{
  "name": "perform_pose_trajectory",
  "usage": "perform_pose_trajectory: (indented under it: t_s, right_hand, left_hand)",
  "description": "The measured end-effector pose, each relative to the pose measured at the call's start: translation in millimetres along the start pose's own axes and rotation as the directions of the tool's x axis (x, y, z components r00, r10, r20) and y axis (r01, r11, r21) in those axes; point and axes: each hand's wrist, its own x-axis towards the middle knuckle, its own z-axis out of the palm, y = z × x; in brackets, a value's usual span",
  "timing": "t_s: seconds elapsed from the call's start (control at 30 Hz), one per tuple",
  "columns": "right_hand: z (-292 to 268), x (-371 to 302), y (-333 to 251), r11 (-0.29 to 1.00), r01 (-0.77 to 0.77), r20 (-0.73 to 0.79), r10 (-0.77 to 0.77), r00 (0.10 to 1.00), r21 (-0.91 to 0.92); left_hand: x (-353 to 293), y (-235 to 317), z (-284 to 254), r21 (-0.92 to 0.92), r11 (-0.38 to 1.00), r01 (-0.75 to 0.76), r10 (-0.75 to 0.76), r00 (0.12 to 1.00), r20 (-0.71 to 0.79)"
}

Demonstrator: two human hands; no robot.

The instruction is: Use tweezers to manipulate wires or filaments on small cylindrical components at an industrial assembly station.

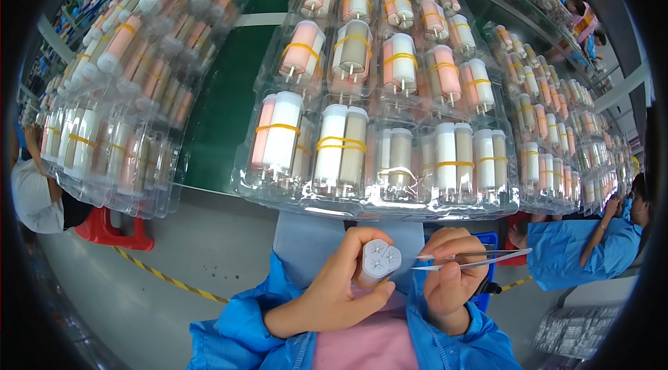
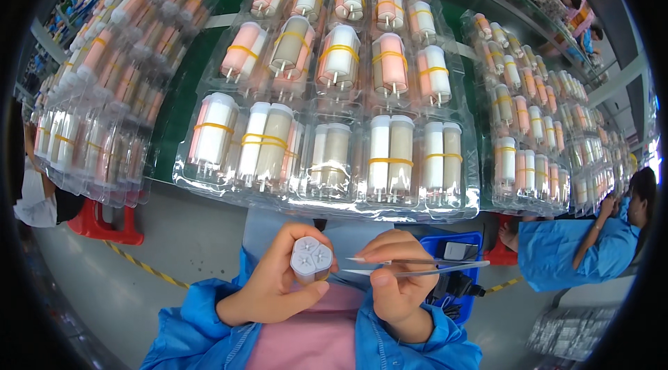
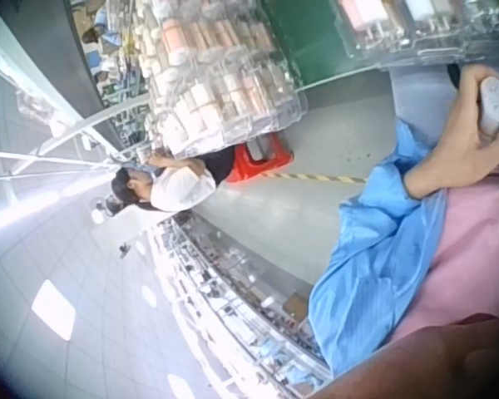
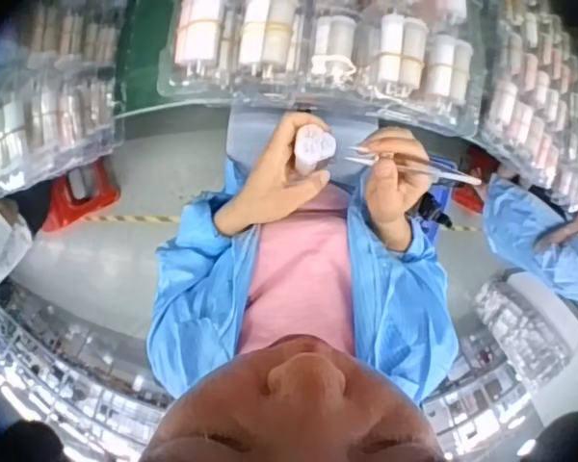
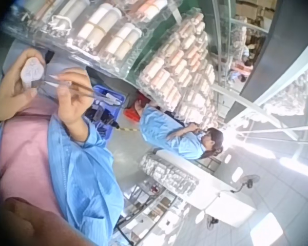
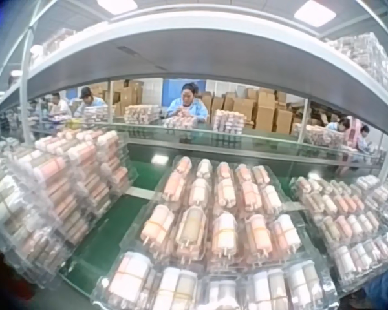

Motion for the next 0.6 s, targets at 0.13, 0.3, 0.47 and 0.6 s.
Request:
perform_pose_trajectory:
  t_s: [0.13, 0.3, 0.47, 0.6]
  right_hand:
    - [-0.9, -0.3, 0.0, 0.999, -0.047, -0.032, 0.048, 0.998, 0.018]
    - [-3.4, -0.4, 0.4, 0.996, -0.081, -0.011, 0.082, 0.997, 0.031]
    - [-6.7, -2.1, 2.4, 0.994, -0.094, -0.006, 0.094, 0.996, 0.055]
    - [-7.9, -4.2, 2.9, 0.99, -0.111, 0.002, 0.111, 0.994, 0.086]
  left_hand:
    - [0.2, 2.6, 1.4, 0.0, 0.999, 0.034, -0.034, 0.999, 0.004]
    - [1.0, 4.0, 3.5, 0.122, 0.992, 0.041, -0.041, 0.999, -0.003]
    - [3.5, 4.0, 6.9, 0.213, 0.976, -0.045, 0.065, 0.994, -0.086]
    - [3.4, -0.3, 4.9, 0.301, 0.95, -0.089, 0.127, 0.986, -0.109]
